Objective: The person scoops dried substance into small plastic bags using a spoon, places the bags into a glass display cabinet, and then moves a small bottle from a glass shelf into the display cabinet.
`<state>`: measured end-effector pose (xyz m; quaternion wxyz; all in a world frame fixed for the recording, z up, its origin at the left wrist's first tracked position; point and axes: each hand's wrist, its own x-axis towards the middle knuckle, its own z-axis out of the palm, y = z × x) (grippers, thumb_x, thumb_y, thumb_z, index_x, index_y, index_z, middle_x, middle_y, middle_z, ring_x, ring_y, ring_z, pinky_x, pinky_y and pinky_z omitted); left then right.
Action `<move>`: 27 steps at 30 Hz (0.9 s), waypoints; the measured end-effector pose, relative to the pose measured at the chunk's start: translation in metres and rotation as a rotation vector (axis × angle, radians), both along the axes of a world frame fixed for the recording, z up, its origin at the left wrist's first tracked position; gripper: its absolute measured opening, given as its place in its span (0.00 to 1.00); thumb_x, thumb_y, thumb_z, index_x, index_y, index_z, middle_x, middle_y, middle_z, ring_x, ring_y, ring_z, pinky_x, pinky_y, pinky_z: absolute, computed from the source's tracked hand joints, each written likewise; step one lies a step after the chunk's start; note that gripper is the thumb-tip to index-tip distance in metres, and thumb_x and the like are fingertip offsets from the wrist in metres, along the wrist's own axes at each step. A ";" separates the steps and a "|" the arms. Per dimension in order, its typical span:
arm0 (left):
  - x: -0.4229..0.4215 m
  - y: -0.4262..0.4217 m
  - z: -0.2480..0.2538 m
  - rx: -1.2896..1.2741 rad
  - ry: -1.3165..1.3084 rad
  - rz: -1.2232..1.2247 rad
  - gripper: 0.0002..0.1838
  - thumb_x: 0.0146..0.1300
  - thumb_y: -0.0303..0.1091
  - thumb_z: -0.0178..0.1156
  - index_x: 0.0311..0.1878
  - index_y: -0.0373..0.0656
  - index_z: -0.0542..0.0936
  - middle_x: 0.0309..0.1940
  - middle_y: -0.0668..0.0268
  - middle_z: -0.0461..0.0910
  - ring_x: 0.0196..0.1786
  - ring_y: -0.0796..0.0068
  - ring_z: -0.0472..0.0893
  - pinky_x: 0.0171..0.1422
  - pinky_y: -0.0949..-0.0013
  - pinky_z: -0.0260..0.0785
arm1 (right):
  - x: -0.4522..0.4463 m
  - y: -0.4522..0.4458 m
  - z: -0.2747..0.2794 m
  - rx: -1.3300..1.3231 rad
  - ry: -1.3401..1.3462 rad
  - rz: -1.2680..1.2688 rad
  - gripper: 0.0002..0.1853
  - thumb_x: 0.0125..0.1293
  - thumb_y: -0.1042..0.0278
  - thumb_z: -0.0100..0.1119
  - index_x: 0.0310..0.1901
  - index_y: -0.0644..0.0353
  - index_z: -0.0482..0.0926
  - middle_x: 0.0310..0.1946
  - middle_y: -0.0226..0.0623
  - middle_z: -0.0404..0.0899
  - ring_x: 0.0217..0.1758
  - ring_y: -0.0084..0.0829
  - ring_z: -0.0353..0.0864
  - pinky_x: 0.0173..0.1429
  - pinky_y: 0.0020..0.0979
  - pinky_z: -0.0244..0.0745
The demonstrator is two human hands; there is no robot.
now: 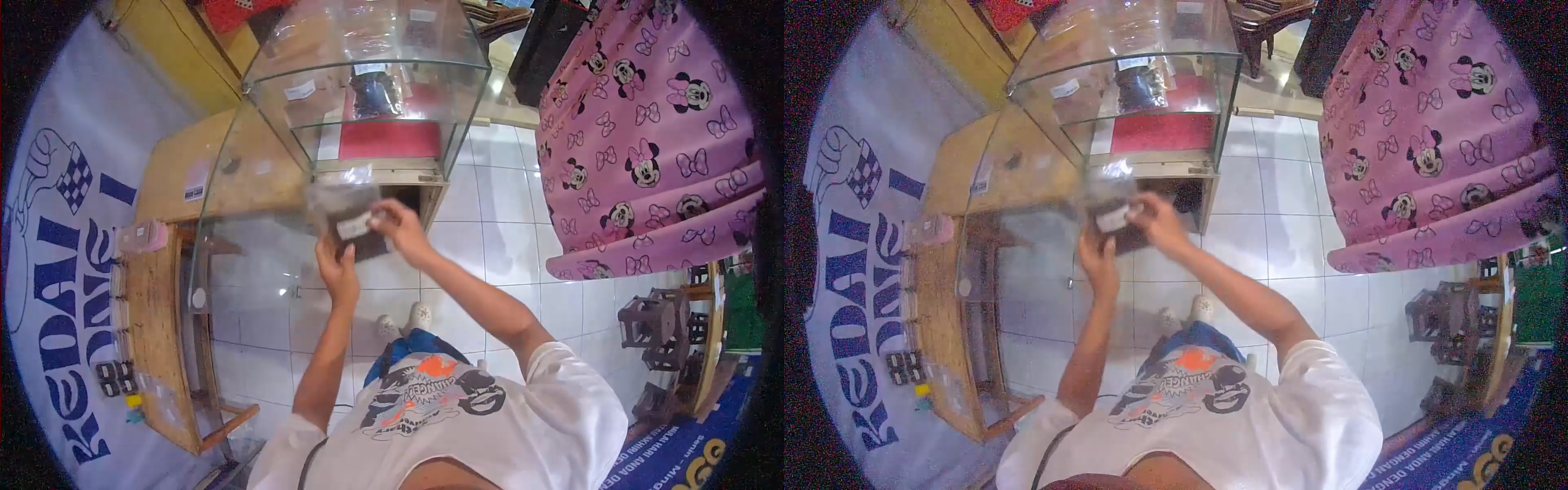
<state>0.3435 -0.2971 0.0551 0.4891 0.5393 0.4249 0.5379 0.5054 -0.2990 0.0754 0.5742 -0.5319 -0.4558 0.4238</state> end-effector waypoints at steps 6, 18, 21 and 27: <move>0.106 0.125 0.046 0.195 -0.036 -0.095 0.30 0.62 0.21 0.59 0.66 0.36 0.60 0.64 0.53 0.66 0.66 0.60 0.68 0.71 0.61 0.58 | 0.085 0.090 0.058 0.126 -0.138 -0.263 0.22 0.58 0.77 0.64 0.55 0.65 0.72 0.49 0.43 0.79 0.54 0.35 0.79 0.60 0.34 0.72; 0.163 0.225 0.080 0.456 0.482 0.171 0.28 0.55 0.26 0.65 0.59 0.34 0.67 0.54 0.47 0.68 0.59 0.48 0.70 0.66 0.55 0.61 | 0.144 0.216 0.071 0.085 -0.316 -0.467 0.22 0.52 0.66 0.69 0.48 0.67 0.78 0.45 0.52 0.82 0.50 0.45 0.82 0.57 0.38 0.73; 0.164 0.235 0.085 0.413 0.476 0.101 0.28 0.54 0.26 0.65 0.59 0.35 0.68 0.54 0.48 0.67 0.59 0.48 0.69 0.65 0.55 0.61 | 0.146 0.221 0.073 -0.015 -0.357 -0.460 0.22 0.52 0.66 0.69 0.48 0.67 0.79 0.46 0.53 0.81 0.50 0.44 0.81 0.56 0.38 0.73; 0.170 0.247 0.083 0.488 0.350 0.113 0.29 0.54 0.24 0.65 0.59 0.36 0.67 0.55 0.50 0.66 0.60 0.50 0.68 0.66 0.54 0.60 | 0.146 0.219 0.084 0.160 -0.232 -0.504 0.21 0.53 0.67 0.69 0.49 0.66 0.80 0.44 0.48 0.83 0.48 0.40 0.82 0.53 0.36 0.74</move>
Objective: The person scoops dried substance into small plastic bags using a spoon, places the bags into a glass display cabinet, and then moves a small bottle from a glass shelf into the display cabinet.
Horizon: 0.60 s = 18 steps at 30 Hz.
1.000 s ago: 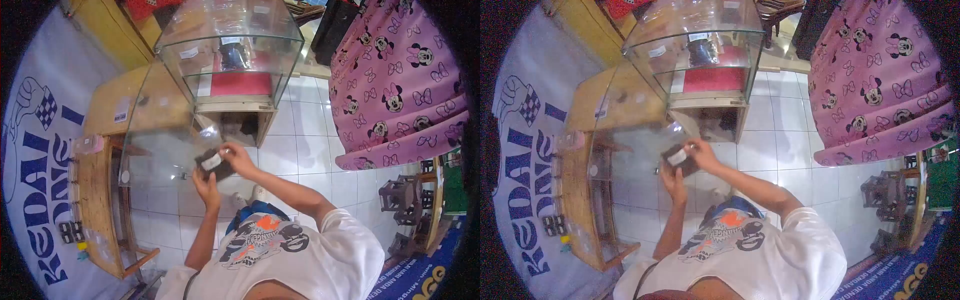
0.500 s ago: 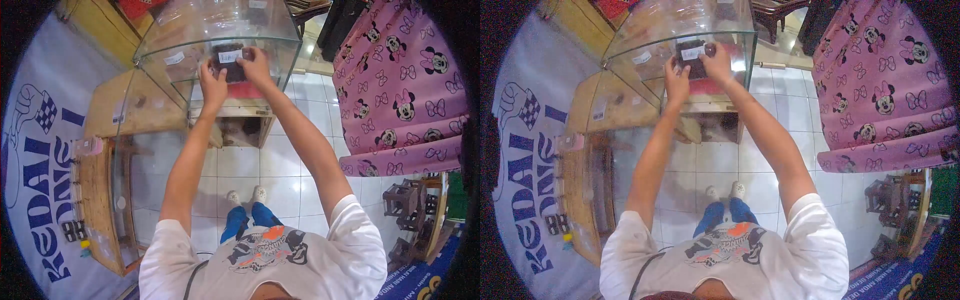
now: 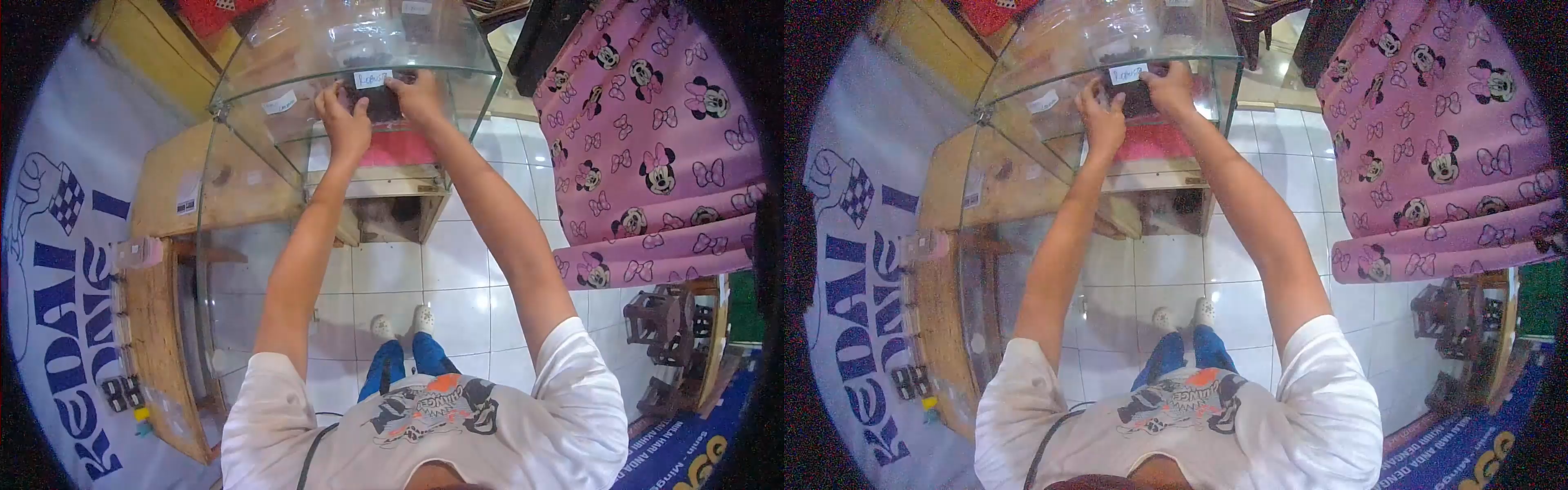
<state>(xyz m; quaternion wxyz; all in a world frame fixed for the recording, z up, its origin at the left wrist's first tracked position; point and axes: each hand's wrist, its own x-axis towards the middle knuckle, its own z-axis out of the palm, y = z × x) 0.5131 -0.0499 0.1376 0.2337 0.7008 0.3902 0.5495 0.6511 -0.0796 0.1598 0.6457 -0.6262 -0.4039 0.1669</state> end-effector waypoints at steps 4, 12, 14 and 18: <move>0.006 0.014 -0.003 0.146 -0.014 0.045 0.29 0.57 0.23 0.63 0.61 0.37 0.64 0.55 0.51 0.65 0.60 0.51 0.68 0.66 0.53 0.59 | 0.002 0.020 -0.006 -0.001 -0.033 0.053 0.17 0.55 0.71 0.66 0.47 0.64 0.79 0.43 0.46 0.82 0.47 0.39 0.82 0.53 0.36 0.73; 0.011 0.012 -0.012 0.075 -0.134 -0.055 0.30 0.61 0.20 0.56 0.65 0.36 0.57 0.60 0.48 0.61 0.65 0.50 0.63 0.71 0.53 0.53 | -0.017 0.016 -0.009 0.195 -0.062 0.032 0.17 0.56 0.77 0.63 0.49 0.64 0.76 0.46 0.45 0.80 0.52 0.38 0.79 0.58 0.37 0.70; 0.008 0.010 -0.015 0.063 -0.180 -0.136 0.31 0.62 0.20 0.55 0.66 0.36 0.54 0.61 0.48 0.59 0.67 0.51 0.62 0.72 0.53 0.51 | -0.017 0.018 -0.022 0.335 0.047 0.079 0.17 0.56 0.76 0.64 0.49 0.64 0.76 0.47 0.45 0.78 0.53 0.38 0.77 0.58 0.37 0.69; 0.002 0.010 -0.022 0.087 -0.208 -0.235 0.31 0.67 0.23 0.51 0.69 0.36 0.49 0.65 0.49 0.56 0.70 0.54 0.58 0.75 0.55 0.47 | -0.016 0.013 -0.040 0.250 -0.098 0.011 0.16 0.57 0.74 0.65 0.47 0.63 0.77 0.47 0.44 0.75 0.53 0.38 0.75 0.59 0.35 0.69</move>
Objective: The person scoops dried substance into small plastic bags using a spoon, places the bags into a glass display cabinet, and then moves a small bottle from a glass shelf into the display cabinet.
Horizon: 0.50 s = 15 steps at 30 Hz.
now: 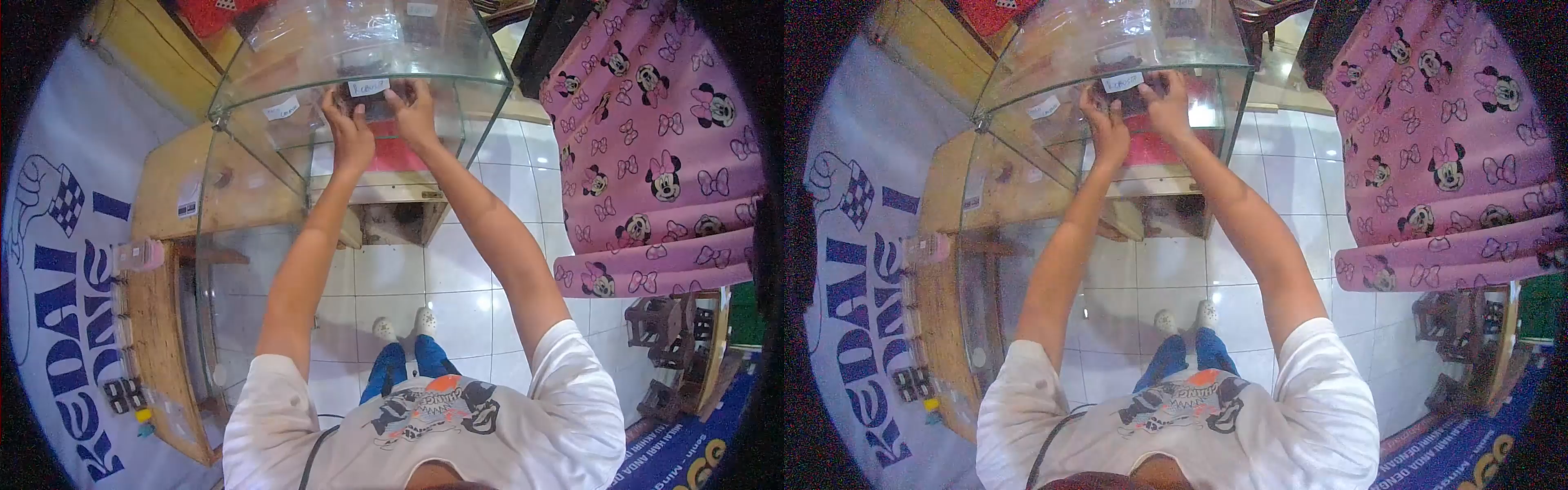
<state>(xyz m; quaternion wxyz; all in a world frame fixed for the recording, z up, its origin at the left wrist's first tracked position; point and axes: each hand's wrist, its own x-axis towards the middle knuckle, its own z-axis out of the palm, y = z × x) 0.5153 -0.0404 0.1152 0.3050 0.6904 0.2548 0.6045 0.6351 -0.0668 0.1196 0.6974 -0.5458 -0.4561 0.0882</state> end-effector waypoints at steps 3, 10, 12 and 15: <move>-0.002 0.005 -0.001 -0.024 0.060 0.021 0.30 0.68 0.24 0.50 0.69 0.37 0.49 0.67 0.49 0.54 0.71 0.54 0.57 0.76 0.55 0.46 | 0.000 0.006 -0.008 0.076 0.161 0.104 0.15 0.57 0.72 0.65 0.46 0.63 0.77 0.45 0.42 0.74 0.52 0.37 0.75 0.58 0.35 0.69; -0.005 0.006 0.002 -0.155 0.131 0.022 0.31 0.66 0.23 0.48 0.70 0.34 0.50 0.67 0.42 0.55 0.71 0.46 0.58 0.75 0.54 0.49 | 0.000 0.002 -0.005 0.004 0.132 0.097 0.17 0.57 0.69 0.65 0.48 0.64 0.77 0.46 0.44 0.77 0.52 0.39 0.77 0.59 0.35 0.69; -0.007 0.006 0.002 -0.130 0.164 0.055 0.31 0.67 0.24 0.48 0.70 0.34 0.49 0.68 0.42 0.54 0.71 0.45 0.58 0.75 0.54 0.49 | 0.000 0.003 -0.008 -0.017 0.141 0.106 0.19 0.57 0.69 0.65 0.50 0.65 0.77 0.47 0.45 0.78 0.52 0.40 0.77 0.59 0.35 0.69; -0.010 0.003 0.002 -0.130 0.207 0.084 0.32 0.67 0.25 0.48 0.72 0.34 0.48 0.69 0.41 0.53 0.71 0.45 0.58 0.75 0.53 0.49 | 0.000 0.002 -0.011 -0.094 0.095 0.046 0.22 0.56 0.67 0.66 0.52 0.66 0.76 0.49 0.48 0.78 0.55 0.42 0.77 0.60 0.37 0.69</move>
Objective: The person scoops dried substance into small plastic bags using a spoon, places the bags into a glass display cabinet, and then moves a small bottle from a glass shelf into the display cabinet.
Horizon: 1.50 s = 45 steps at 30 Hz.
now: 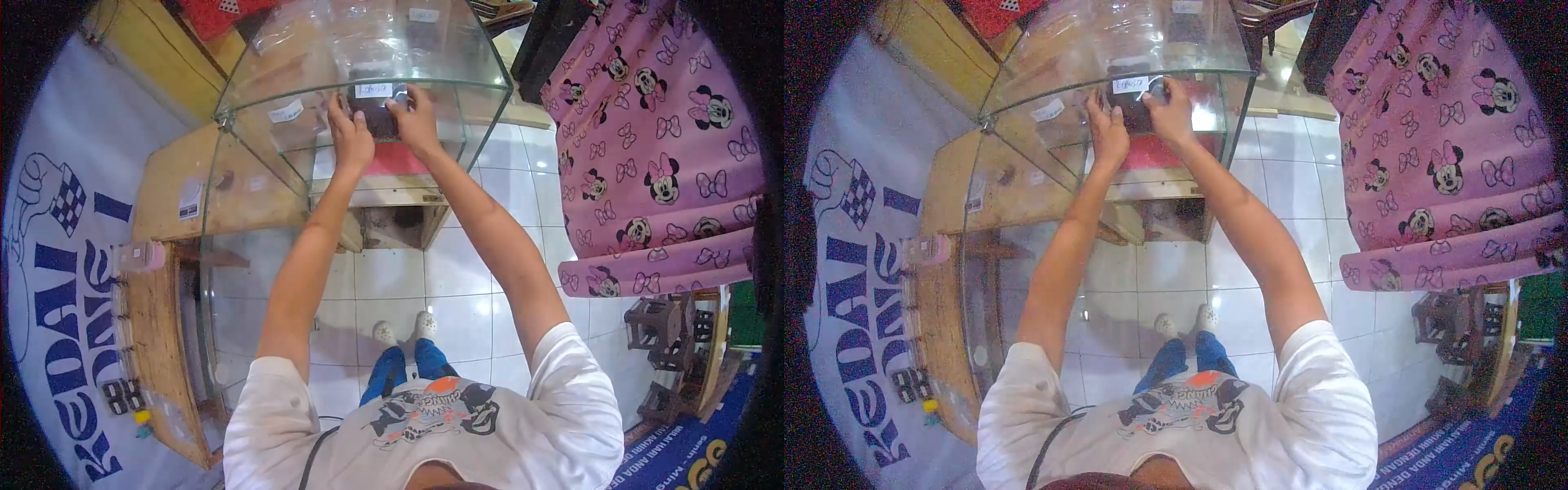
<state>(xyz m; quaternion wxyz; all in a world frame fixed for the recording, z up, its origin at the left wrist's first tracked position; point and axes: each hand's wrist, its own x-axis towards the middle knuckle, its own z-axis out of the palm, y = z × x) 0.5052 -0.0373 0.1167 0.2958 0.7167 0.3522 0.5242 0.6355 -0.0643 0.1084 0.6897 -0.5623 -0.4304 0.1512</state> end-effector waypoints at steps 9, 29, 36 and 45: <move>-0.005 -0.002 0.001 -0.010 0.089 -0.019 0.42 0.63 0.30 0.57 0.73 0.33 0.44 0.71 0.39 0.49 0.72 0.42 0.55 0.77 0.52 0.45 | 0.002 0.004 0.006 -0.054 -0.155 -0.117 0.21 0.56 0.68 0.66 0.51 0.66 0.76 0.49 0.49 0.77 0.54 0.45 0.77 0.58 0.40 0.71; -0.004 -0.005 0.011 0.009 0.139 0.017 0.51 0.48 0.21 0.66 0.72 0.32 0.46 0.66 0.41 0.58 0.71 0.43 0.58 0.76 0.55 0.50 | 0.004 0.002 -0.010 -0.073 -0.193 0.061 0.36 0.52 0.69 0.70 0.63 0.61 0.64 0.56 0.52 0.72 0.61 0.51 0.71 0.64 0.46 0.65; 0.007 0.010 -0.002 0.083 0.014 0.090 0.44 0.45 0.24 0.71 0.65 0.37 0.57 0.60 0.48 0.65 0.66 0.49 0.66 0.70 0.55 0.57 | 0.008 0.007 0.002 -0.205 -0.368 -0.012 0.38 0.48 0.66 0.73 0.61 0.62 0.65 0.57 0.54 0.70 0.62 0.54 0.69 0.64 0.47 0.65; 0.007 0.020 0.009 -0.070 0.074 0.018 0.44 0.45 0.25 0.70 0.63 0.39 0.54 0.59 0.47 0.67 0.64 0.48 0.69 0.68 0.56 0.60 | 0.009 0.019 0.004 -0.177 -0.297 -0.179 0.33 0.46 0.77 0.73 0.55 0.65 0.68 0.52 0.51 0.73 0.57 0.47 0.75 0.59 0.43 0.71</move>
